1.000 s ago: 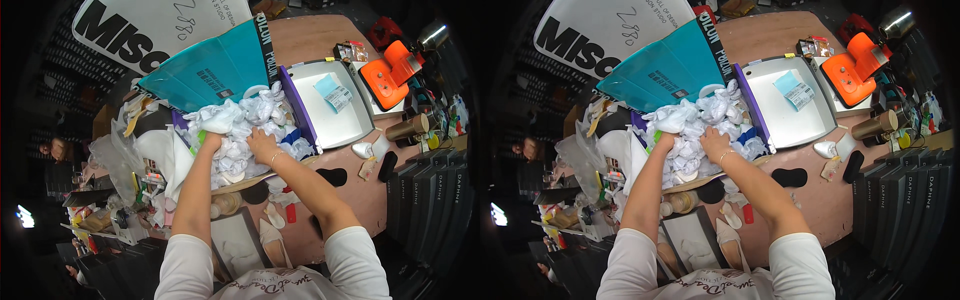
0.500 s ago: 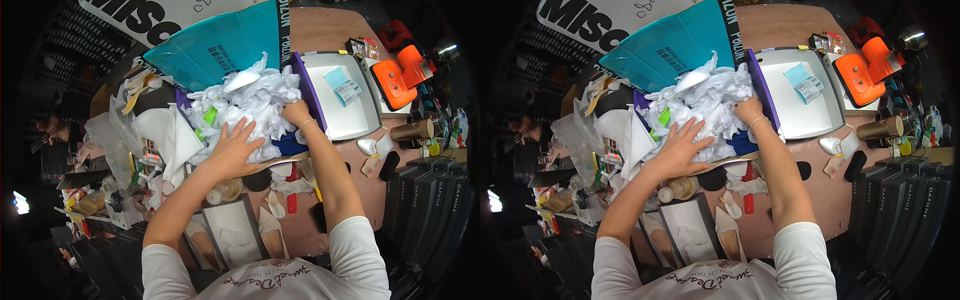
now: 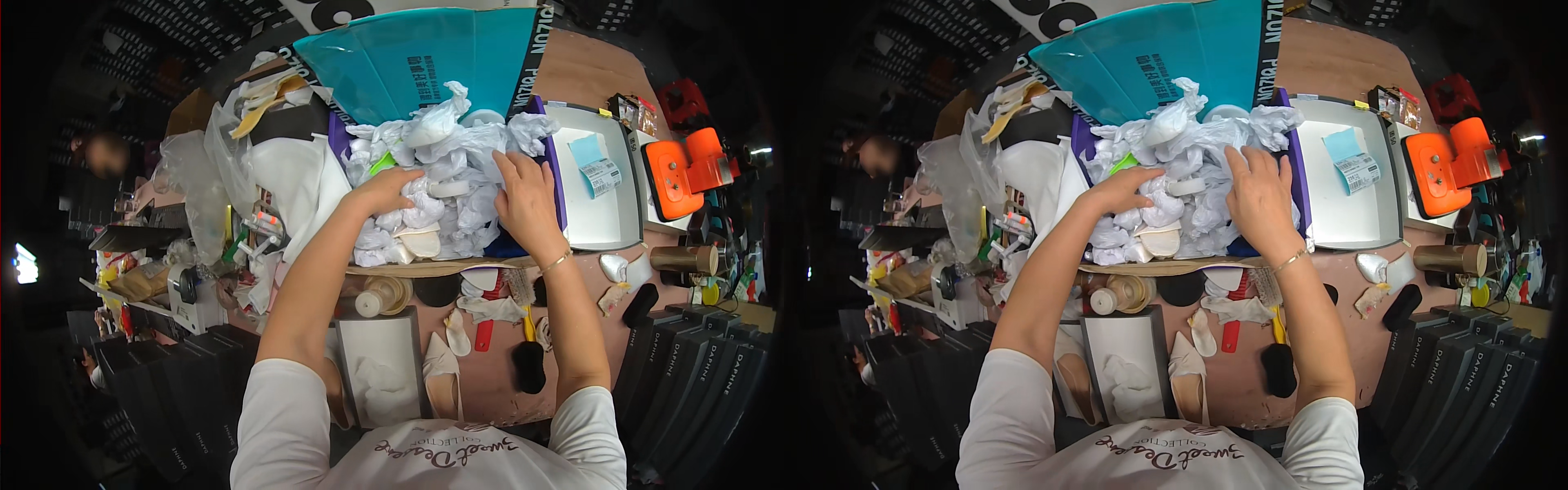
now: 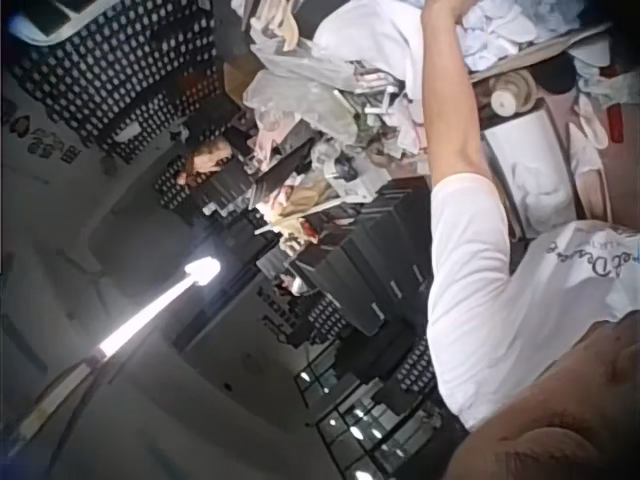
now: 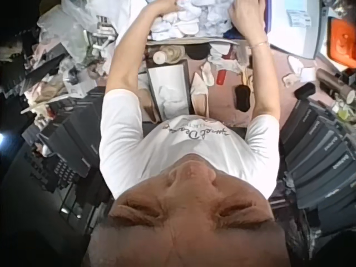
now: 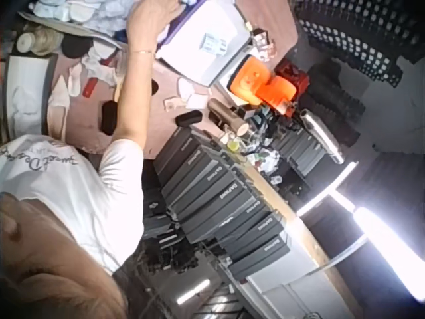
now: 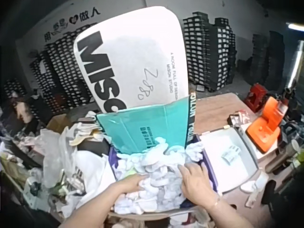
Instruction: Inspecting, cleaning the soles, and packing a pair of white high-heeled shoes into a box with protective materials.
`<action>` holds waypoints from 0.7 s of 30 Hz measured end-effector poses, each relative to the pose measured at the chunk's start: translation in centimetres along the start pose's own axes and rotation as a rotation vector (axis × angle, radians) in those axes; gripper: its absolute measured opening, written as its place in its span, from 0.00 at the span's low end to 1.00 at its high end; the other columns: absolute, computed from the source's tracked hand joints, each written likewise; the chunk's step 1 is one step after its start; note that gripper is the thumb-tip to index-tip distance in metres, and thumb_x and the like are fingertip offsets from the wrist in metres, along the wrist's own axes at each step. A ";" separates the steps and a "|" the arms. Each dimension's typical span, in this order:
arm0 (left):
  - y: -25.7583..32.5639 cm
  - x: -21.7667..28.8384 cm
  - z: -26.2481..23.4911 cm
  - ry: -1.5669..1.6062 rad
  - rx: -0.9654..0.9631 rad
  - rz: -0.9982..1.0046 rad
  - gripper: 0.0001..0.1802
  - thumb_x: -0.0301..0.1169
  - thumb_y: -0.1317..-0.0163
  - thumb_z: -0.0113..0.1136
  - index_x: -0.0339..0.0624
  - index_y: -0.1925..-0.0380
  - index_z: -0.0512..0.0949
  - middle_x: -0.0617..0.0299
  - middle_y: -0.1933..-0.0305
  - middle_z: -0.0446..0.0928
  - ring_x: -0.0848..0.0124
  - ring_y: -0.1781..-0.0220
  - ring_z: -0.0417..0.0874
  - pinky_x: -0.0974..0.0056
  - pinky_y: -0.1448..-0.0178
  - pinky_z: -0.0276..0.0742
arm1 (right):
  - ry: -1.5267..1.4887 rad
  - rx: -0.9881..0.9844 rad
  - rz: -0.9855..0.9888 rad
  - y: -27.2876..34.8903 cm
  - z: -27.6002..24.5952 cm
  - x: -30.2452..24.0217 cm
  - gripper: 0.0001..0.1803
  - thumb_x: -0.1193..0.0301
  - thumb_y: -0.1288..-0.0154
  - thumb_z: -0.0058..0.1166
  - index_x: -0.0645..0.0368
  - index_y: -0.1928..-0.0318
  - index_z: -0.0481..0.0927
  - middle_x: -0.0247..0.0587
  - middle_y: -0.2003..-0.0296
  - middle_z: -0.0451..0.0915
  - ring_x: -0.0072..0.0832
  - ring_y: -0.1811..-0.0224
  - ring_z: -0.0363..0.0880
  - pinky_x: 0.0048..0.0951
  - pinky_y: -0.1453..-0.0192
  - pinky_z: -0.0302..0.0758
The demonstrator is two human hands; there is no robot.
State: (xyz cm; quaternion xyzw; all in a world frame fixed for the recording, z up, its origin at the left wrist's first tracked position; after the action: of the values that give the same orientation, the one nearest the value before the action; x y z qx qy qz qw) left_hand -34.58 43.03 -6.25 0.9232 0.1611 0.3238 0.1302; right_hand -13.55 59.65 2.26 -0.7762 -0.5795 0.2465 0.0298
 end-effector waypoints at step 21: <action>6.8 10.2 -2.4 -0.406 0.262 0.107 0.27 0.27 0.50 0.64 0.41 0.46 0.74 0.45 0.40 0.70 0.50 0.41 0.72 0.54 0.41 0.69 | -0.083 -0.160 0.258 0.8 10.2 7.6 0.33 0.66 0.52 0.63 0.57 0.43 0.66 0.58 0.58 0.76 0.56 0.58 0.78 0.49 0.54 0.76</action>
State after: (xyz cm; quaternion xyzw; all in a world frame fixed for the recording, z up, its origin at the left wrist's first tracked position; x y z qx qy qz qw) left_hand -27.15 41.03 3.55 0.9855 0.1234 0.1147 0.0218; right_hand -15.52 63.84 -9.65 -0.8333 -0.4935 0.2330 -0.0881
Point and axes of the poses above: each hand's wrist, its own y-axis away from the middle knuckle, its own z-axis out of the palm, x = y × z, the point moved 2 cm from there along -y, towards the middle knuckle
